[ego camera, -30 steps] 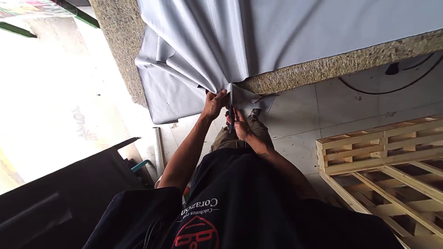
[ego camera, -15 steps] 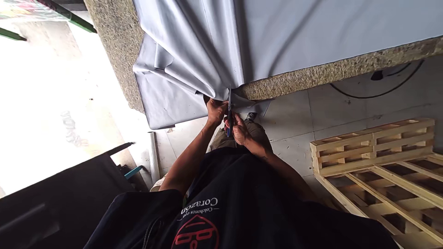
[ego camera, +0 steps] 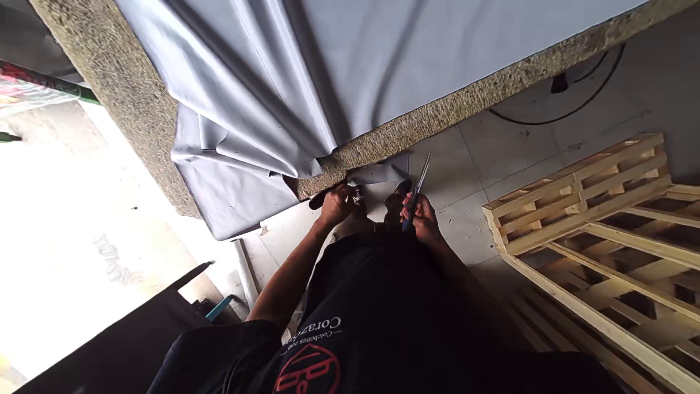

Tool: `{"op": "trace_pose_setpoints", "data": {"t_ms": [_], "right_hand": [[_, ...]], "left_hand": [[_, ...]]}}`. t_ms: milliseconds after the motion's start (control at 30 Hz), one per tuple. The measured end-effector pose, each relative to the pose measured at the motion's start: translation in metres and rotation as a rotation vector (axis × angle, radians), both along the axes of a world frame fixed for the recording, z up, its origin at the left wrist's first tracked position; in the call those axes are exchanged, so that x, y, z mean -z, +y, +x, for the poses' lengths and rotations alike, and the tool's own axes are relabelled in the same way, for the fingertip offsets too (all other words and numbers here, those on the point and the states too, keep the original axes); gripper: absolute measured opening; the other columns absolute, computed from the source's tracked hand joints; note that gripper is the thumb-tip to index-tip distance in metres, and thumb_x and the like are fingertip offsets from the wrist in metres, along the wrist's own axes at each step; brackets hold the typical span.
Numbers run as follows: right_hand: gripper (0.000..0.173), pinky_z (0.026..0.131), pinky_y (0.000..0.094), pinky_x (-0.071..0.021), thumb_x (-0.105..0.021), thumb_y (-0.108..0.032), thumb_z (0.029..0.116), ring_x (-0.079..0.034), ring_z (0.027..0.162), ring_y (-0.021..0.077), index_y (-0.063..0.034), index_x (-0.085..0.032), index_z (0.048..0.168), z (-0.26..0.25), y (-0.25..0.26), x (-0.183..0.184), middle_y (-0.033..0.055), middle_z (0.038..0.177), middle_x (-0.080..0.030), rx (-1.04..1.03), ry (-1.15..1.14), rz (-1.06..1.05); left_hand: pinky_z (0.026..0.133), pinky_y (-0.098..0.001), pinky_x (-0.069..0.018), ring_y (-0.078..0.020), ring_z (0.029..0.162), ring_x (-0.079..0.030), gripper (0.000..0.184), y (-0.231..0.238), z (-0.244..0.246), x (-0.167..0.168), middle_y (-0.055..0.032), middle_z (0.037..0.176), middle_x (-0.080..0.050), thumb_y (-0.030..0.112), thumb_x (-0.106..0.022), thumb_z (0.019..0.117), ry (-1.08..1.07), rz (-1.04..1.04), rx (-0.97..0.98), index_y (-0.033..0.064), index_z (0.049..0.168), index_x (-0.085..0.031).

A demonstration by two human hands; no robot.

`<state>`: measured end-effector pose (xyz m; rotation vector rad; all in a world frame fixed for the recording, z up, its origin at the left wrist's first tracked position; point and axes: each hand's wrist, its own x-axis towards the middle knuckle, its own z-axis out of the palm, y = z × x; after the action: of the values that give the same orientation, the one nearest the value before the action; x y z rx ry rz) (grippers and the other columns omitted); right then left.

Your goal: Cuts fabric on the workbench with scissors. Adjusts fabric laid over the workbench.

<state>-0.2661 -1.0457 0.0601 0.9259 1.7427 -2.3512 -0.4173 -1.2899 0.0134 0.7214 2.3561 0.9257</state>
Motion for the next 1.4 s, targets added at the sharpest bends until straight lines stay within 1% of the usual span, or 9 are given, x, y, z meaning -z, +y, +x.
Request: {"op": "trace_pose_setpoints", "data": {"t_ms": [167, 333, 467, 733, 800, 867, 1000, 1200, 1400], "right_hand": [[0.057, 0.082, 0.0326, -0.059, -0.07, -0.014, 0.0914, -0.067, 0.094, 0.0159, 0.0049, -0.046, 0.14, 0.062, 0.061, 0.039, 0.0136, 0.115, -0.064, 0.046, -0.299, 0.265], [0.068, 0.104, 0.0466, -0.0505, -0.074, -0.031, 0.0926, -0.06, 0.121, 0.034, 0.0042, -0.047, 0.144, 0.14, 0.073, 0.132, 0.026, 0.136, -0.057, -0.039, -0.71, 0.421], [0.074, 0.102, 0.0517, -0.0513, -0.076, -0.037, 0.0885, -0.058, 0.123, 0.0384, 0.0056, -0.048, 0.142, 0.186, 0.03, 0.223, 0.0274, 0.136, -0.055, 0.102, -0.887, 0.345], [0.074, 0.1, 0.0625, -0.0479, -0.064, -0.054, 0.0896, -0.058, 0.122, 0.0441, 0.0004, -0.053, 0.139, 0.221, 0.008, 0.296, 0.0256, 0.131, -0.06, 0.009, -1.294, 0.435], [0.075, 0.101, 0.0612, -0.0468, -0.063, -0.056, 0.0887, -0.058, 0.121, 0.0434, 0.0008, -0.055, 0.137, 0.226, 0.014, 0.299, 0.0247, 0.13, -0.06, 0.006, -1.313, 0.436], [0.076, 0.1, 0.0594, -0.0476, -0.061, -0.059, 0.0878, -0.06, 0.118, 0.0417, 0.0008, -0.058, 0.135, 0.232, 0.021, 0.302, 0.0231, 0.129, -0.062, 0.045, -1.304, 0.477], [0.075, 0.098, 0.0576, -0.0497, -0.06, -0.061, 0.0898, -0.06, 0.119, 0.0379, -0.0028, -0.057, 0.137, 0.236, 0.042, 0.301, 0.0195, 0.131, -0.062, 0.099, -1.262, 0.413], [0.064, 0.096, 0.0646, -0.0494, -0.071, -0.043, 0.09, -0.057, 0.126, 0.0421, -0.0125, -0.056, 0.144, 0.229, 0.112, 0.266, 0.0195, 0.138, -0.06, 0.296, -1.194, 0.153], [0.05, 0.099, 0.0608, -0.0495, -0.072, -0.028, 0.0946, -0.061, 0.12, 0.044, -0.0008, -0.062, 0.135, 0.241, 0.213, 0.182, 0.0276, 0.131, -0.062, 0.639, -1.03, 0.036]], "left_hand": [[0.106, -0.0556, -0.0497, -0.034, 0.121, -0.065, 0.034, 0.055, 0.006, 0.039, -0.018, 0.129, -0.068, 0.022, -0.058, 0.0995, -0.414, -0.429, 0.227, 0.0049, 0.127, -0.069], [0.111, -0.0596, -0.0441, -0.0393, 0.132, -0.056, 0.035, 0.113, 0.015, 0.151, -0.0221, 0.135, -0.063, 0.024, -0.06, 0.1006, -0.511, -0.735, 0.533, 0.0028, 0.129, -0.066], [0.111, -0.0605, -0.043, -0.0406, 0.135, -0.054, 0.04, 0.179, 0.008, 0.29, -0.0245, 0.139, -0.06, 0.026, -0.059, 0.0992, -0.501, -0.874, 0.748, 0.0018, 0.13, -0.065], [0.115, -0.0711, -0.0313, -0.0504, 0.143, -0.039, 0.034, 0.288, 0.026, 0.6, -0.0303, 0.15, -0.048, 0.029, -0.069, 0.0956, -0.414, -0.788, 0.654, 0.0127, 0.125, -0.073], [0.113, -0.078, -0.0265, -0.0547, 0.147, -0.031, 0.038, 0.304, 0.032, 0.65, -0.0313, 0.156, -0.04, 0.03, -0.065, 0.0983, -0.47, -0.878, 0.66, 0.0157, 0.133, -0.069], [0.112, -0.0744, -0.0323, -0.0543, 0.14, -0.043, 0.045, 0.321, 0.043, 0.671, -0.0334, 0.148, -0.05, 0.026, -0.062, 0.1027, -0.563, -0.953, 0.624, 0.0021, 0.141, -0.06], [0.109, -0.0665, -0.0412, -0.0468, 0.127, -0.057, 0.035, 0.349, 0.064, 0.594, -0.0287, 0.129, -0.065, 0.027, -0.066, 0.0985, -0.414, -0.99, 0.464, 0.0, 0.121, -0.071], [0.109, -0.0509, -0.05, -0.0283, 0.117, -0.068, 0.027, 0.446, 0.07, 0.312, -0.0149, 0.119, -0.074, 0.016, -0.07, 0.097, -0.381, -0.55, 0.537, 0.0043, 0.12, -0.074], [0.097, -0.0398, -0.0587, -0.0175, 0.103, -0.073, 0.025, 0.648, 0.039, 0.062, -0.0109, 0.109, -0.077, -0.001, -0.077, 0.0841, -0.265, 0.141, 0.409, -0.0003, 0.109, -0.076]]}}
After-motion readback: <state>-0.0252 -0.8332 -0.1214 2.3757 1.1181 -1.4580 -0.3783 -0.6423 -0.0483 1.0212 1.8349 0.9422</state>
